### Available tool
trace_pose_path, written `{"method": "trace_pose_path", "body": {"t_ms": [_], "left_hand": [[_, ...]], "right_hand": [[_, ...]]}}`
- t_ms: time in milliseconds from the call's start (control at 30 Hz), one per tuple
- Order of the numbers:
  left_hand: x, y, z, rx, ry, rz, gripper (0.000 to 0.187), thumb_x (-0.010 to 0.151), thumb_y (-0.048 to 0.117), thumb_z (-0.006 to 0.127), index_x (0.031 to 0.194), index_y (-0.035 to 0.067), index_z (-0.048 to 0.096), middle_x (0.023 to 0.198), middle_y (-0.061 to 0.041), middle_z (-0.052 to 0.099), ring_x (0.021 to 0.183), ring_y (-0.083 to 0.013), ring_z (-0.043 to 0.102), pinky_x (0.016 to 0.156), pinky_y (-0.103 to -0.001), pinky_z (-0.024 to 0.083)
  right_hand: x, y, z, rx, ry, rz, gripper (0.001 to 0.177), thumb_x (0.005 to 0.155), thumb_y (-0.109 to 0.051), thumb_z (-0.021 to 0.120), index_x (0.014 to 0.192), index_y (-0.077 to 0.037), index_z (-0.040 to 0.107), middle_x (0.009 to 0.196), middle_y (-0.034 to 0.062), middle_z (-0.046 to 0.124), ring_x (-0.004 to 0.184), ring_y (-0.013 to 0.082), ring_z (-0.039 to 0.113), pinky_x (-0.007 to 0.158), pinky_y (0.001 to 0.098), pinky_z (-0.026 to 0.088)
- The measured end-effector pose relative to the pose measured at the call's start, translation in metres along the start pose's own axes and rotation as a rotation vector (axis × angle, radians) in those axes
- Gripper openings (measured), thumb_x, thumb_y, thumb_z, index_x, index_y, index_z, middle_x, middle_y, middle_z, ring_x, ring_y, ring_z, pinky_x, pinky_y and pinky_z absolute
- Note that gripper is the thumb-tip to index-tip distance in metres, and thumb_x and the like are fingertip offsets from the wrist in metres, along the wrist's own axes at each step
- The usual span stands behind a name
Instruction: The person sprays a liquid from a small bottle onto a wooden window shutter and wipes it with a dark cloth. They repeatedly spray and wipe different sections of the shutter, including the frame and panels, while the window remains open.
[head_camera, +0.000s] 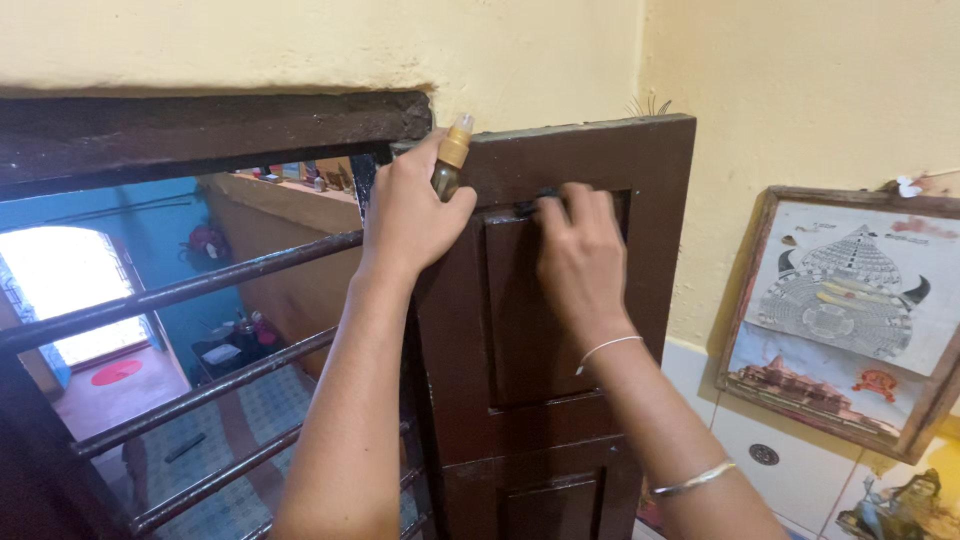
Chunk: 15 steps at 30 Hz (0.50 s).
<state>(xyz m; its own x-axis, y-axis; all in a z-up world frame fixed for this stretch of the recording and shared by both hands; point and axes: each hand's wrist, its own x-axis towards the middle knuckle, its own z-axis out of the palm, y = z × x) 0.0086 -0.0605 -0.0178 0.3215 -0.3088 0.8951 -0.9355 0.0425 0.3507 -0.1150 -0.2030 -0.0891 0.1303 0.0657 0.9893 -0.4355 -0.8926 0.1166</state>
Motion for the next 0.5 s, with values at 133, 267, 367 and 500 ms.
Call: {"method": "trace_pose_path", "body": {"t_ms": [133,267,367,500], "left_hand": [[0.000,0.005,-0.005,0.078,-0.047,-0.054,0.048,0.073,0.015,0.069,0.121,0.019,0.069,0.086,-0.018,0.074,0.089,-0.0394,0.072,0.079,-0.049,0.056],[0.002,0.004,-0.002,0.089,-0.039,-0.009,0.043,0.075,0.015,0.070,0.118,0.017,0.068,0.084,-0.018,0.073,0.088,-0.0413,0.071,0.078,-0.050,0.056],[0.001,-0.001,0.000,0.078,-0.011,0.047,0.040,0.075,0.016,0.072,0.115,0.015,0.068,0.084,-0.018,0.072,0.089,-0.0420,0.071,0.077,-0.050,0.056],[0.003,-0.004,-0.003,0.080,-0.016,0.063,0.038,0.076,0.017,0.073,0.113,0.013,0.068,0.083,-0.015,0.073,0.087,-0.0407,0.071,0.075,-0.050,0.056]], "right_hand": [[0.005,0.026,-0.005,-0.073,0.017,0.160,0.006,0.091,0.000,0.066,0.094,-0.002,0.071,0.104,0.0173,0.060,0.099,0.0349,0.057,0.082,0.0428,0.051],[0.009,-0.026,0.015,-0.059,0.002,0.078,0.007,0.079,0.002,0.063,0.084,-0.002,0.067,0.102,0.0163,0.060,0.101,0.0350,0.058,0.090,0.0441,0.054],[0.012,-0.063,0.027,0.107,-0.048,0.074,0.011,0.081,0.004,0.062,0.090,0.000,0.067,0.103,0.0164,0.061,0.100,0.0339,0.060,0.087,0.0437,0.054],[0.003,-0.026,0.016,0.262,-0.007,-0.105,0.016,0.085,0.002,0.064,0.099,-0.001,0.070,0.110,0.0147,0.064,0.104,0.0331,0.062,0.090,0.0427,0.054]]}}
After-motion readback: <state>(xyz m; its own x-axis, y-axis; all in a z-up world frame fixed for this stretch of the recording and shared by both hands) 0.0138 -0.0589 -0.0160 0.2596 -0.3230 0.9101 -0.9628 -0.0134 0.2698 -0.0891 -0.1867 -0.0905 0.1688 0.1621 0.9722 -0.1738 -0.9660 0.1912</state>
